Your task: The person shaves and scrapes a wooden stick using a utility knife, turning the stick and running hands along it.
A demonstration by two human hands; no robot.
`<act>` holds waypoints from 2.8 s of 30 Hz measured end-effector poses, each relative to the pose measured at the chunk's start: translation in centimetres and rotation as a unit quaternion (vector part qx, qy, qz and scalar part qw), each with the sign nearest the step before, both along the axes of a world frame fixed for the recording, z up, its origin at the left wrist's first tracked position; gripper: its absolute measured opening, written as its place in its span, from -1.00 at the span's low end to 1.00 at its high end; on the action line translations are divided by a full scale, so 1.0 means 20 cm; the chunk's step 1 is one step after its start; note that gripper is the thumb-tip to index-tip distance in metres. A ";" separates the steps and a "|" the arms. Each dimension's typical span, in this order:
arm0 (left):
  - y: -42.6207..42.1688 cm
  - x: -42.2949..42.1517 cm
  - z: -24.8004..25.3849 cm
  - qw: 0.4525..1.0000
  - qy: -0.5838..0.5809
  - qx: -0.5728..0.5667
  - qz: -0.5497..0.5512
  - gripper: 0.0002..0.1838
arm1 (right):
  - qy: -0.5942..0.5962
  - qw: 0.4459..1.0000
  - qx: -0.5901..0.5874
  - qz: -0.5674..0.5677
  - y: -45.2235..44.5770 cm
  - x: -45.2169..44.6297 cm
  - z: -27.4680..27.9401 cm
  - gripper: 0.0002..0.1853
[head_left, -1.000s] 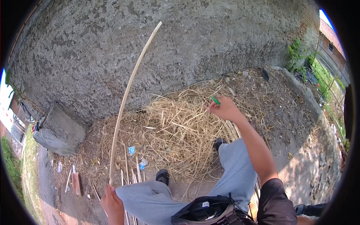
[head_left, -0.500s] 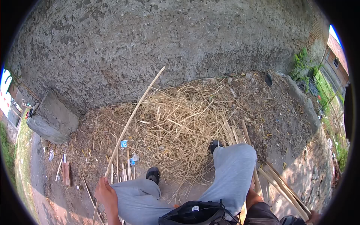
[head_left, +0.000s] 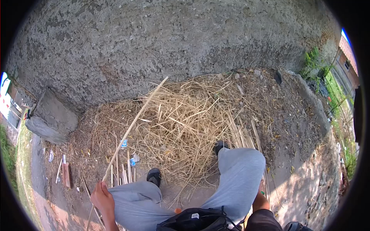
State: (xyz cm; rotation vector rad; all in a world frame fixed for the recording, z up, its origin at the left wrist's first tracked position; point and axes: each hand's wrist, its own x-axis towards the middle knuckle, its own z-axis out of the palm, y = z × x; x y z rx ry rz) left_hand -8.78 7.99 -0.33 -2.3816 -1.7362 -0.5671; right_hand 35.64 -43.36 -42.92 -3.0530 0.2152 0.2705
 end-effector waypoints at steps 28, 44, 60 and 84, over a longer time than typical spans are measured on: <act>0.00 0.01 -0.01 1.000 -0.011 0.006 0.000 -0.78 | 0.071 0.991 0.026 0.112 -0.35 -0.34 0.54 -0.68; 0.07 -0.04 0.08 0.990 -0.119 -0.019 -0.077 -0.76 | -0.267 0.890 0.340 0.146 0.48 0.48 1.44 -0.61; 0.33 0.76 0.19 0.939 -0.207 -0.172 -0.214 -0.53 | 0.144 0.637 0.737 0.173 2.11 -0.17 2.21 -0.64; 0.15 0.80 0.05 0.894 -0.259 0.007 -0.365 -0.78 | 0.183 0.576 0.791 0.096 2.08 -0.23 2.17 -0.73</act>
